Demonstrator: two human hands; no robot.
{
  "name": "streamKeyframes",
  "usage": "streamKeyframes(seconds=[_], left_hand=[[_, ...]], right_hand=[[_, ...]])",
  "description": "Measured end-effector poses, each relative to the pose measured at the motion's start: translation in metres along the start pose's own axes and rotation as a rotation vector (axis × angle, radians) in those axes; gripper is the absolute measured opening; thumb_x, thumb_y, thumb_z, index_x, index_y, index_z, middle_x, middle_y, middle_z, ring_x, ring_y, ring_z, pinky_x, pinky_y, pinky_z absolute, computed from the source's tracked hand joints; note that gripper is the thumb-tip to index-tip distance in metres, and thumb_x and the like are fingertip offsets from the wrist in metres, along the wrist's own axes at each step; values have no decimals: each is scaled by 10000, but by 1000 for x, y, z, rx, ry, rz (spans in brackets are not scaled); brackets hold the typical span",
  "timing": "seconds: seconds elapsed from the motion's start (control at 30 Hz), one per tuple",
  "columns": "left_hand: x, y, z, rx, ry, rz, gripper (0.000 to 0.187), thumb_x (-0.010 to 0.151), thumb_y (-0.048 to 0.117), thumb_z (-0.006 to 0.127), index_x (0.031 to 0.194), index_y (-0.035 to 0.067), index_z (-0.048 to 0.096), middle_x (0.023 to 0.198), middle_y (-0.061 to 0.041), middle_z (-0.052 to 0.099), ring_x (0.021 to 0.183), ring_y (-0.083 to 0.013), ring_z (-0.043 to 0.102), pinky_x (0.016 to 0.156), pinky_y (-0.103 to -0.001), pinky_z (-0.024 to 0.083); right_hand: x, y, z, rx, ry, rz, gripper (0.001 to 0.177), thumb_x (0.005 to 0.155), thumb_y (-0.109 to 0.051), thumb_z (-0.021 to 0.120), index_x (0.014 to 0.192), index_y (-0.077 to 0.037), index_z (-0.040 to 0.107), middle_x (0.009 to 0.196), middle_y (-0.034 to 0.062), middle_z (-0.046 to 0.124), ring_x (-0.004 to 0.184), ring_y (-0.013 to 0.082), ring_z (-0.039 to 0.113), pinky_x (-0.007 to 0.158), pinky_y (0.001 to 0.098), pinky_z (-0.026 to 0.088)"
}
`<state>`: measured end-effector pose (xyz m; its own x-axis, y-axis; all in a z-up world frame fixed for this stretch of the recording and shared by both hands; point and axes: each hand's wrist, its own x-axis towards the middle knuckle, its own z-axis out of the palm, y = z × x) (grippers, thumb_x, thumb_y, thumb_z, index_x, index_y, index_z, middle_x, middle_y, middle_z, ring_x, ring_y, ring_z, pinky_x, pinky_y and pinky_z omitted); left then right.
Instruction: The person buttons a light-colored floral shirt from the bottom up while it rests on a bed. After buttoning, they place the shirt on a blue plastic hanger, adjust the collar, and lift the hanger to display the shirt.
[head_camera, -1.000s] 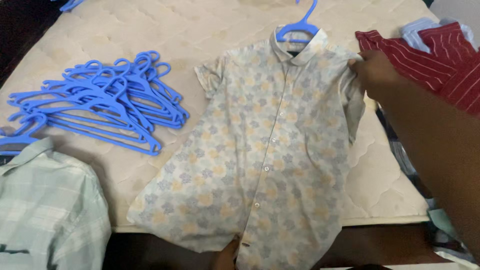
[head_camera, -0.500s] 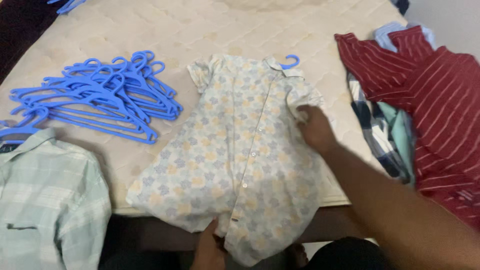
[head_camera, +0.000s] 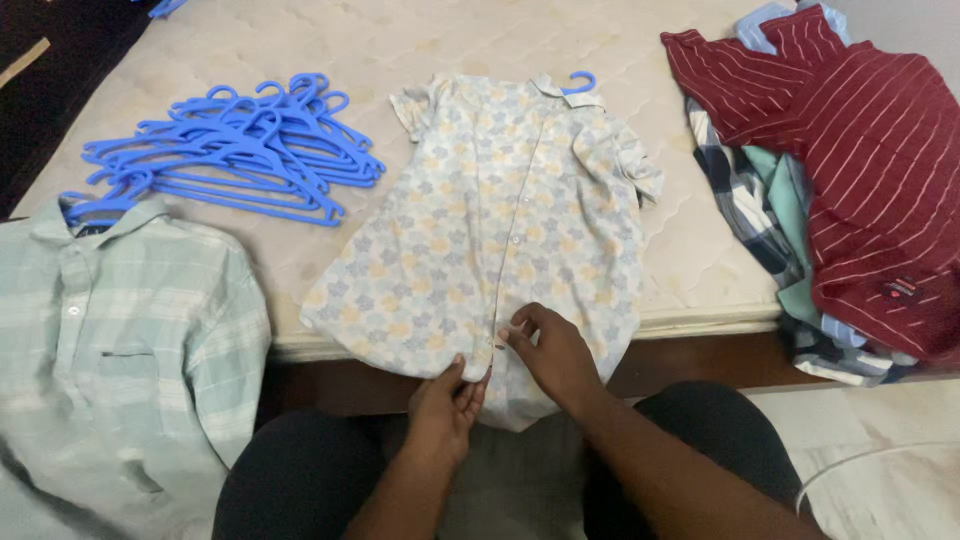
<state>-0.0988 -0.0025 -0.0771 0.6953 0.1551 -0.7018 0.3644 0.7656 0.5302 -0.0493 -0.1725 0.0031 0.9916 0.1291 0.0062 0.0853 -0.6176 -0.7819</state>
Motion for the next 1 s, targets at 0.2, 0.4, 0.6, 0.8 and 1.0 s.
streamKeyframes(seconds=[0.2, 0.4, 0.6, 0.8, 1.0], left_hand=[[-5, 4, 1, 33, -29, 32, 291, 910, 173, 729, 1143, 14, 658, 1048, -85, 685, 909, -212, 712, 778, -285, 578], [0, 2, 11, 144, 59, 112, 269, 886, 137, 797, 1013, -23, 622, 893, -75, 570, 779, -206, 593, 753, -352, 559], [1, 8, 34, 108, 59, 167, 234, 766, 60, 696, 956, -67, 647, 879, -113, 650, 793, -251, 659, 728, -385, 549], [0, 11, 43, 96, 68, 128, 278, 764, 44, 664, 1014, -77, 643, 945, -159, 663, 837, -286, 660, 735, -410, 536], [-4, 14, 45, 128, 74, 29, 353, 766, 28, 641, 1102, -76, 662, 1043, -133, 698, 939, -262, 697, 815, -361, 558]], right_hand=[[-29, 35, 24, 160, 55, 85, 346, 909, -368, 722, 1071, -64, 685, 885, 99, 720, 730, 209, 679, 679, 370, 547], [-13, 33, 35, 206, 25, 100, 336, 917, -344, 717, 1073, -48, 691, 924, 98, 738, 801, 208, 703, 723, 348, 556], [-2, 27, 37, 208, -29, 198, 286, 899, -258, 723, 1085, -43, 690, 931, 120, 748, 843, 228, 713, 779, 367, 565], [11, 45, 51, 221, -90, 208, 293, 867, -114, 691, 1147, -31, 676, 983, 114, 762, 908, 218, 734, 832, 354, 565], [21, 62, 65, 469, -137, 210, 328, 826, -81, 719, 1139, 15, 711, 971, 111, 784, 873, 195, 739, 788, 310, 576]])
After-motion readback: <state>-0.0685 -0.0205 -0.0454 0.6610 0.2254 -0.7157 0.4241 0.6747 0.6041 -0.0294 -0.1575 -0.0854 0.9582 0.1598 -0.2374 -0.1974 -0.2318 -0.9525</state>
